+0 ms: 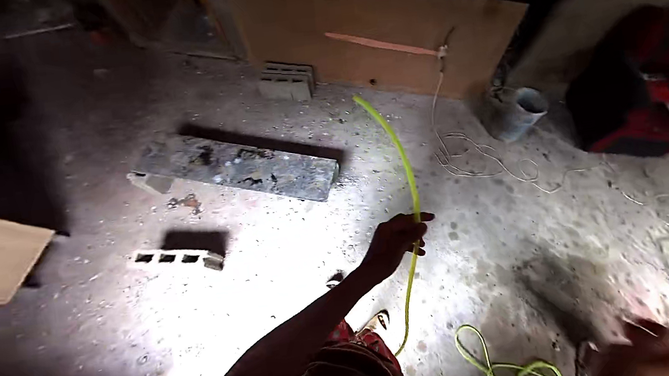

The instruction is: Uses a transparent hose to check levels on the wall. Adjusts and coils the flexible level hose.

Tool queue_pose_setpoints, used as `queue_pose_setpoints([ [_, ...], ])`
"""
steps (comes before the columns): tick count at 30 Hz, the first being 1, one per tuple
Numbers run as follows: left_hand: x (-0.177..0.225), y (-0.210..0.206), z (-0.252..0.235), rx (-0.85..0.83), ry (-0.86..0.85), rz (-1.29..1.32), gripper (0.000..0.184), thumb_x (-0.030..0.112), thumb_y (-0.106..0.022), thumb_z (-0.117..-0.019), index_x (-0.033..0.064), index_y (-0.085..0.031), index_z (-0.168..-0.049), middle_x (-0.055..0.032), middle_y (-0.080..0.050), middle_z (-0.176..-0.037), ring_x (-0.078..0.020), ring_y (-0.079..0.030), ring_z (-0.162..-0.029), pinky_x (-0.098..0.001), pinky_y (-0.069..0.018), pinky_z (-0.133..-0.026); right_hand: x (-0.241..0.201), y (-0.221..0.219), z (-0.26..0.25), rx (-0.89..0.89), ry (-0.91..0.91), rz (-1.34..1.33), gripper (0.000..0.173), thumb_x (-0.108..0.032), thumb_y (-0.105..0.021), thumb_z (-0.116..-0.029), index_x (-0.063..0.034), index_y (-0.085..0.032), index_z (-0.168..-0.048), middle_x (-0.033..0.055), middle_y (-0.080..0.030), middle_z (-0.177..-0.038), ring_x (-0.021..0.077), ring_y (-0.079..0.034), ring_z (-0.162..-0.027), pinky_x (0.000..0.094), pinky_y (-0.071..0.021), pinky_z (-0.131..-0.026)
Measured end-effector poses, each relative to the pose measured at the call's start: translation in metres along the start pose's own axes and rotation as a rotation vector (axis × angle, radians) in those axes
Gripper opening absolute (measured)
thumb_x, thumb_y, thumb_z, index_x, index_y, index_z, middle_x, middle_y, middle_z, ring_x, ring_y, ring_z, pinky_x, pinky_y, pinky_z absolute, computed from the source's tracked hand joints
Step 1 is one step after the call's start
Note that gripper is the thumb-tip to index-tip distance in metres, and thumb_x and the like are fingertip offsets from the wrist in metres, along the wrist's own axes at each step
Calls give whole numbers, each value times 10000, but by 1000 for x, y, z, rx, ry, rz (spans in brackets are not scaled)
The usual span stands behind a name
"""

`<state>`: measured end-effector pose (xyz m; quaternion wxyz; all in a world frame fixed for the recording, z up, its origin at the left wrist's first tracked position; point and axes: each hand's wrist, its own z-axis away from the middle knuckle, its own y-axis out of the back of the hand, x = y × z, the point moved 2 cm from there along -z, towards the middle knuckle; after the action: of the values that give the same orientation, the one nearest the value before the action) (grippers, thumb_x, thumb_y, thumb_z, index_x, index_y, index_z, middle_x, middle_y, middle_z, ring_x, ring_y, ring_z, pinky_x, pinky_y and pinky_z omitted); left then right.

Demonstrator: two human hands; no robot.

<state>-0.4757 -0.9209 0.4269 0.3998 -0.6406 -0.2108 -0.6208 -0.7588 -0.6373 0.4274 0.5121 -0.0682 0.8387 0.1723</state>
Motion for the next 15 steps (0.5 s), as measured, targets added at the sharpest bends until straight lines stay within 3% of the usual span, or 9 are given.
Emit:
queue_pose_setpoints([
  [1, 0, -2, -2, 7, -47, -52, 223, 105, -572, -1028, -11, -689, -1179, -32, -703, -1001, -66, -669, -814, -262, -589, -773, -5, -49, 4, -150, 10, 51, 384, -118, -384, -1086, 169, -425, -1337, 114, -654, -1183, 103, -668, -1028, 308, -569, -939],
  [3, 1, -6, -9, 39, -102, -156, 200, 130, -637, -997, 2, -732, -1118, -31, -686, -987, -43, -638, -813, -217, -555, -761, -41, -143, 9, -386, -5, 117, 339, -54, -436, -1052, 193, -545, -1258, 235, -686, -1186, 204, -712, -999, 361, -588, -896],
  [6, 1, -7, -23, 133, -105, -276, 236, 137, -669, -985, 12, -734, -1174, -46, -663, -921, -60, -629, -745, -216, -555, -711, -88, -239, 10, -667, -80, 85, 321, -116, -436, -1081, 88, -611, -1258, 201, -716, -1147, 253, -732, -974, 423, -606, -855],
  [9, -7, 15, -41, 331, -198, -270, 247, 99, -646, -1000, 9, -709, -1221, -77, -656, -922, -98, -634, -732, -258, -567, -701, -103, -301, 20, -797, 20, 40, 281, -182, -495, -1087, -11, -661, -1238, 129, -731, -931, 228, -733, -783, 432, -625, -726],
  [10, -9, 29, -47, 385, -239, -229, 275, 103, -636, -1008, 26, -697, -1266, -74, -655, -950, -98, -632, -743, -259, -568, -702, -105, -318, 25, -838, 17, 37, 291, -194, -499, -1090, -22, -655, -1266, 126, -732, -899, 227, -739, -773, 432, -633, -725],
  [12, -4, 59, -59, 454, -303, -188, 302, 127, -628, -1017, 38, -691, -1298, -71, -628, -986, -93, -611, -758, -244, -553, -686, -108, -350, 38, -900, -3, 27, 319, -192, -492, -1092, -18, -637, -1316, 129, -728, -888, 221, -724, -781, 419, -610, -750],
  [15, 11, 101, -69, 421, -227, -233, 302, 156, -531, -1074, 3, -658, -1300, -120, -582, -1034, -129, -639, -755, -277, -600, -673, -111, -396, 54, -910, -24, -56, 352, -177, -472, -1099, -7, -592, -1383, 147, -735, -935, 205, -742, -819, 401, -628, -792],
])
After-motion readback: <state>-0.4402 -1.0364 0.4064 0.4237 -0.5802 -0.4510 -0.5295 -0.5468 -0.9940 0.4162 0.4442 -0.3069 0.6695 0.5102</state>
